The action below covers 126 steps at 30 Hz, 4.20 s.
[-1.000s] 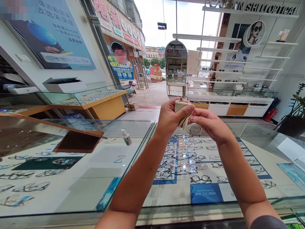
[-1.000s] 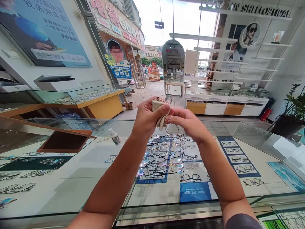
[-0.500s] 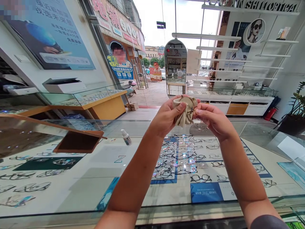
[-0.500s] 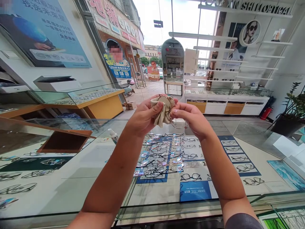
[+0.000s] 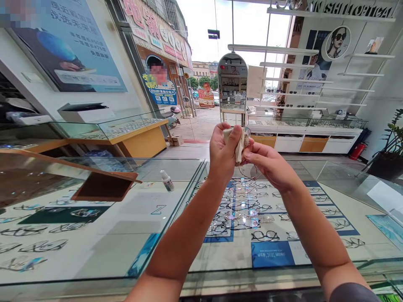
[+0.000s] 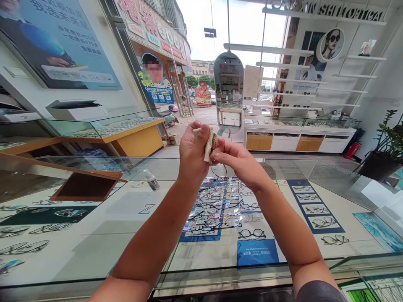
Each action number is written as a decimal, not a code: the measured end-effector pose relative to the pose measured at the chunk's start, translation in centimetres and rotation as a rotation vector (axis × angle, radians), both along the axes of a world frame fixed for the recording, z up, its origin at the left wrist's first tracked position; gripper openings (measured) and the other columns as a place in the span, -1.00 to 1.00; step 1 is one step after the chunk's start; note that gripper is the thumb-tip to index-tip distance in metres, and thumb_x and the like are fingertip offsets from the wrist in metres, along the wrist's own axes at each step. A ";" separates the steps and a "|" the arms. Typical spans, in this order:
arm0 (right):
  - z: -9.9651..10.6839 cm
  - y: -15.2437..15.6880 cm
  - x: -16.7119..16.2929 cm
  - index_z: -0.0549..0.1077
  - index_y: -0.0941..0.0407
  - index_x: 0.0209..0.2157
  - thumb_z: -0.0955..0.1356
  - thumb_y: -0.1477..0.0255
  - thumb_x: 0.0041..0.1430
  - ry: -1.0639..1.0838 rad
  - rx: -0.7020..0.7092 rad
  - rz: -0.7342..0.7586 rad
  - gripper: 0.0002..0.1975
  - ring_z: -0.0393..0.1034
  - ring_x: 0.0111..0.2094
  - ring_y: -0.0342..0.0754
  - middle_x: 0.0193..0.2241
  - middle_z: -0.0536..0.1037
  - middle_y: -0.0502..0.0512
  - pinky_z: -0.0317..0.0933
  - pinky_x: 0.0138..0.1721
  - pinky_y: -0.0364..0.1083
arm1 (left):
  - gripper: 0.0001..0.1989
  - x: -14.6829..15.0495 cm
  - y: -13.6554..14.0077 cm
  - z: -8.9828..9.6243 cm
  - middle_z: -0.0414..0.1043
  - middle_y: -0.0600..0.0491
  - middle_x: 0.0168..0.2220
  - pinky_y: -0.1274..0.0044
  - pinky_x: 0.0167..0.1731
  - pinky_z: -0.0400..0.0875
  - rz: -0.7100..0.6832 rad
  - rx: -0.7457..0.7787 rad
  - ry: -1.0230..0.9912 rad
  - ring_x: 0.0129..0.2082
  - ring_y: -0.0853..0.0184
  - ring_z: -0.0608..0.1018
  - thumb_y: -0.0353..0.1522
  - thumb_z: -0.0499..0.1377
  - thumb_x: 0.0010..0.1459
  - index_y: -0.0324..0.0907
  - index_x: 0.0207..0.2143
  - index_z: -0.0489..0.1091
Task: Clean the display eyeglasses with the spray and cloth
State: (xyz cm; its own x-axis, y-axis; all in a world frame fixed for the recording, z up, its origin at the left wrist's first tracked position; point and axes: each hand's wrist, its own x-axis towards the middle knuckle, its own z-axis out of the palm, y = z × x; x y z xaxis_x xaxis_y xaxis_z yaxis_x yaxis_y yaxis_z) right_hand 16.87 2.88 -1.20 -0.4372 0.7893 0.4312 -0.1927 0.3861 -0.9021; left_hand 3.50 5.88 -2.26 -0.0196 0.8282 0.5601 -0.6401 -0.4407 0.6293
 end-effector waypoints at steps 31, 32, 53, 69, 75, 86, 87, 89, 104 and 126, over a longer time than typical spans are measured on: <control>2.2 -0.9 3.7 0.45 0.06 -0.48 0.46 0.21 0.11 -0.121 0.068 -0.171 -0.75 0.28 -0.29 -0.06 -0.39 0.43 0.01 0.24 -0.17 -0.03 | -0.54 -4.2 -2.8 2.7 0.61 -0.01 -0.11 0.31 0.08 0.47 0.581 0.596 0.803 -0.03 0.11 0.59 -0.10 0.53 0.01 -0.04 -0.08 0.58; 2.1 -0.9 3.7 0.45 0.06 -0.48 0.46 0.21 0.13 -0.132 0.090 -0.192 -0.75 0.28 -0.29 -0.06 -0.39 0.44 0.01 0.24 -0.16 -0.03 | -0.55 -4.2 -2.8 2.7 0.61 -0.01 -0.12 0.32 0.06 0.47 0.583 0.589 0.796 -0.04 0.12 0.59 -0.11 0.54 0.01 -0.04 -0.09 0.59; 0.6 -2.3 1.6 0.49 -0.04 0.07 0.50 0.19 0.26 -0.074 0.753 -0.927 -0.61 0.42 0.11 0.16 0.01 0.52 0.14 0.31 0.20 0.18 | -0.49 -3.9 -1.9 1.6 0.47 0.02 -0.02 0.29 0.15 0.47 0.969 0.469 0.442 0.12 0.10 0.51 -0.09 0.52 0.08 0.00 0.02 0.50; 1.1 -3.9 1.9 0.53 -0.07 0.07 0.47 0.18 0.31 -0.176 0.789 -1.030 -0.67 0.45 0.03 0.16 -0.05 0.56 0.13 0.38 0.10 0.17 | -0.55 -5.5 -4.8 2.7 0.61 0.01 -0.03 0.35 0.02 0.61 0.692 0.341 0.469 0.17 0.08 0.54 -0.21 0.56 0.04 -0.01 -0.02 0.59; 1.2 -4.5 1.9 0.59 -0.07 0.07 0.45 0.25 0.34 -0.239 0.833 -1.070 -0.71 0.45 0.06 0.18 -0.03 0.59 0.14 0.34 0.15 0.22 | -0.61 -5.3 -5.0 2.5 0.66 0.01 -0.06 0.37 -0.05 0.63 0.765 0.309 0.448 0.15 0.08 0.59 -0.34 0.56 0.03 -0.04 -0.08 0.61; 0.5 -3.0 2.5 0.56 -0.05 0.19 0.43 0.23 0.35 -0.277 0.931 -1.167 -0.59 0.49 0.04 0.19 0.03 0.62 0.16 0.37 0.11 0.27 | -0.63 -4.4 -4.4 2.1 0.68 0.00 -0.08 0.36 -0.05 0.62 1.126 0.402 0.651 0.01 0.14 0.68 -0.14 0.52 0.10 0.01 -0.07 0.61; 0.5 -3.1 2.5 0.55 -0.05 0.19 0.43 0.23 0.35 -0.265 0.931 -1.167 -0.59 0.50 0.04 0.18 0.04 0.62 0.16 0.37 0.11 0.27 | -0.64 -4.2 -4.4 2.1 0.67 0.00 -0.09 0.36 -0.06 0.62 1.134 0.414 0.638 0.01 0.14 0.67 -0.15 0.51 0.12 0.01 -0.07 0.61; 0.5 -3.2 2.5 0.54 -0.05 0.19 0.43 0.23 0.35 -0.241 0.924 -1.170 -0.59 0.51 0.01 0.17 0.04 0.63 0.16 0.38 0.10 0.26 | -0.66 -3.8 -4.4 1.9 0.65 0.00 -0.11 0.34 -0.07 0.62 1.149 0.439 0.605 0.00 0.14 0.66 -0.17 0.50 0.13 0.00 -0.06 0.60; -0.6 -2.1 1.6 0.51 -0.08 0.26 0.42 0.38 0.34 -0.147 1.040 -1.191 -0.53 0.51 -0.04 0.09 -0.03 0.59 0.12 0.47 0.01 0.16 | -0.59 -4.1 -3.2 1.4 0.71 -0.05 -0.05 0.46 -0.27 0.62 0.997 0.253 0.572 -0.17 0.24 0.70 -0.17 0.52 0.10 -0.04 -0.01 0.65; 1.1 -5.1 -0.1 0.57 -0.07 0.20 0.47 0.39 0.34 -0.176 1.058 -1.299 -0.59 0.57 -0.08 0.08 -0.08 0.64 0.10 0.52 -0.03 0.14 | -0.61 -4.2 -4.8 1.9 0.72 0.00 -0.04 0.38 -0.12 0.67 1.121 0.317 0.483 -0.06 0.19 0.72 -0.16 0.52 0.12 0.00 -0.02 0.63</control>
